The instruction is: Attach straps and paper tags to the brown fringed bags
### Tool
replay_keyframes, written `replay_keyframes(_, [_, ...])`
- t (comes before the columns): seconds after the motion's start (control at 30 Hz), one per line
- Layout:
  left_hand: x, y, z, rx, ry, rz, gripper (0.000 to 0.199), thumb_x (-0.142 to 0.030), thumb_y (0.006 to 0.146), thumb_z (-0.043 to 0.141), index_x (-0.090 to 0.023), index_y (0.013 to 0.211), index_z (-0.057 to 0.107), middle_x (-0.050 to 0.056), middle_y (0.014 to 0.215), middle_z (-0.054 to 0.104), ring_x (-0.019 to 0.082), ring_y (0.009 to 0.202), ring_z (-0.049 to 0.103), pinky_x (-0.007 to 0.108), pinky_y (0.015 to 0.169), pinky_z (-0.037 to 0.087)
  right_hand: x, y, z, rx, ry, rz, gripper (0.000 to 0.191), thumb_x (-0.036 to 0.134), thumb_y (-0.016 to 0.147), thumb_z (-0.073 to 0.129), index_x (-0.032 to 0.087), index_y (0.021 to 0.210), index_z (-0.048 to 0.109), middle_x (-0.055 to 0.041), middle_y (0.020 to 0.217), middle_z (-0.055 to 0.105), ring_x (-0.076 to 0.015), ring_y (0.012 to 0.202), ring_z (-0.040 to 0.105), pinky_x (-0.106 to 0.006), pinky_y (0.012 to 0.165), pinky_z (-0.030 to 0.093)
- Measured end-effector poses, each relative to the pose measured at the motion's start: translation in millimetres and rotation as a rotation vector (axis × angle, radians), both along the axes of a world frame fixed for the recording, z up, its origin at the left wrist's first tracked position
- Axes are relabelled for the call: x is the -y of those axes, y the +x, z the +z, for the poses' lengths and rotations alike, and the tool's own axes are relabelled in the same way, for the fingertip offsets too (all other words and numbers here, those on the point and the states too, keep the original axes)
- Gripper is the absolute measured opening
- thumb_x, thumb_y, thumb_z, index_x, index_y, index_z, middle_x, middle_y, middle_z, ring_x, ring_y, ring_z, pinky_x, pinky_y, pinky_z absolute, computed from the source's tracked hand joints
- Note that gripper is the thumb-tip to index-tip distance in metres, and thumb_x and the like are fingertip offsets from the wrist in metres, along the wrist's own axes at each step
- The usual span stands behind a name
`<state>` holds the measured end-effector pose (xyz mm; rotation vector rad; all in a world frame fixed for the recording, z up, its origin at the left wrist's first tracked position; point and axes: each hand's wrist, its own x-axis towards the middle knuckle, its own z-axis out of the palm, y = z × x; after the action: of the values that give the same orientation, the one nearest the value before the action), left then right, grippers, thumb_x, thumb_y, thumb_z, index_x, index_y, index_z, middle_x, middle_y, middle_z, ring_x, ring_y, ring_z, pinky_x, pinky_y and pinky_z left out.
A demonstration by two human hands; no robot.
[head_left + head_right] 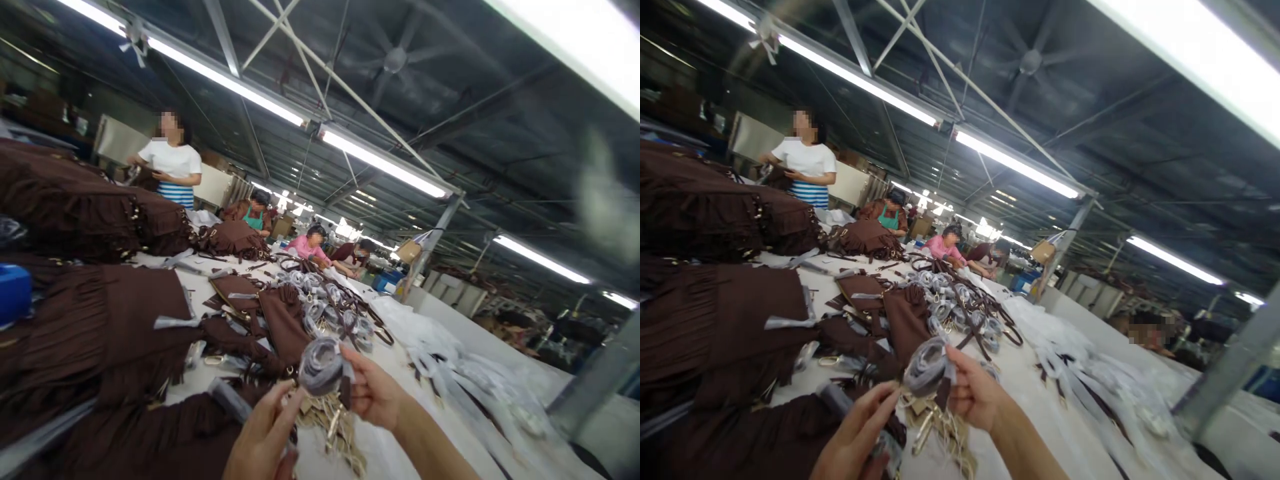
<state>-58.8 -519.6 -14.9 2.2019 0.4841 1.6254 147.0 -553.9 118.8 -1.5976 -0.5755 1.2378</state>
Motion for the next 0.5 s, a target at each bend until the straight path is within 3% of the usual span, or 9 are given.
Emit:
replay_keyframes(0.13, [10.6,-21.8,23.4,-0.089,0.357,0.071,0.051,-0.011,0.091,0.044,-0.023,0.141,0.047,0.013,0.145,0.048,0.027,0.135,0.041,0.04,0.106,0.041,28.4,-62.6,-30.7,-0.248,-0.119,0.067,0.053,0.044,0.08,0.07,0.021,0.05,0.033,0.0152,0.032,0.025,-0.0013,0.029,0.017,-0.012,0.031,0.015])
replay_keyframes(0.2, [14.5,-32.9,33.3,-0.167,0.424,-0.024,0.038,-0.019,0.096,0.042,-0.025,0.131,0.056,0.008,0.14,0.056,0.026,0.136,0.038,0.041,0.108,0.036,37.5,-84.9,-43.5,-0.297,-0.136,0.067,0.042,0.042,0.079,0.07,0.019,0.054,0.044,0.0108,0.037,0.041,-0.0032,0.032,0.035,-0.013,0.035,0.027])
replay_keyframes(0.27, [18.3,-42.0,41.1,-0.268,0.379,-0.176,0.029,-0.023,0.099,0.04,-0.026,0.116,0.064,0.004,0.134,0.062,0.025,0.134,0.041,0.04,0.109,0.032,43.4,-101.2,-52.9,-0.273,-0.128,0.085,0.029,0.04,0.078,0.067,0.017,0.064,0.055,0.0059,0.048,0.055,-0.0056,0.041,0.049,-0.015,0.043,0.036])
replay_keyframes(0.37, [22.8,-49.7,47.1,-0.262,0.097,-0.385,0.03,-0.032,0.1,0.039,-0.023,0.096,0.067,0.006,0.121,0.069,0.024,0.126,0.05,0.038,0.107,0.034,49.8,-112.9,-59.1,-0.145,-0.077,0.145,0.022,0.036,0.073,0.066,0.017,0.066,0.057,0.0083,0.044,0.049,-0.0044,0.036,0.039,-0.015,0.039,0.027])
replay_keyframes(0.5, [22.9,-48.6,45.4,0.004,-0.644,-0.525,0.042,-0.051,0.095,0.044,-0.017,0.081,0.065,0.007,0.083,0.071,0.02,0.081,0.064,0.027,0.075,0.048,61.4,-109.7,-53.9,0.287,0.08,0.374,0.046,0.063,0.077,0.058,0.02,0.062,0.051,0.0102,0.039,0.037,-0.0046,0.034,0.023,-0.021,0.036,0.012])
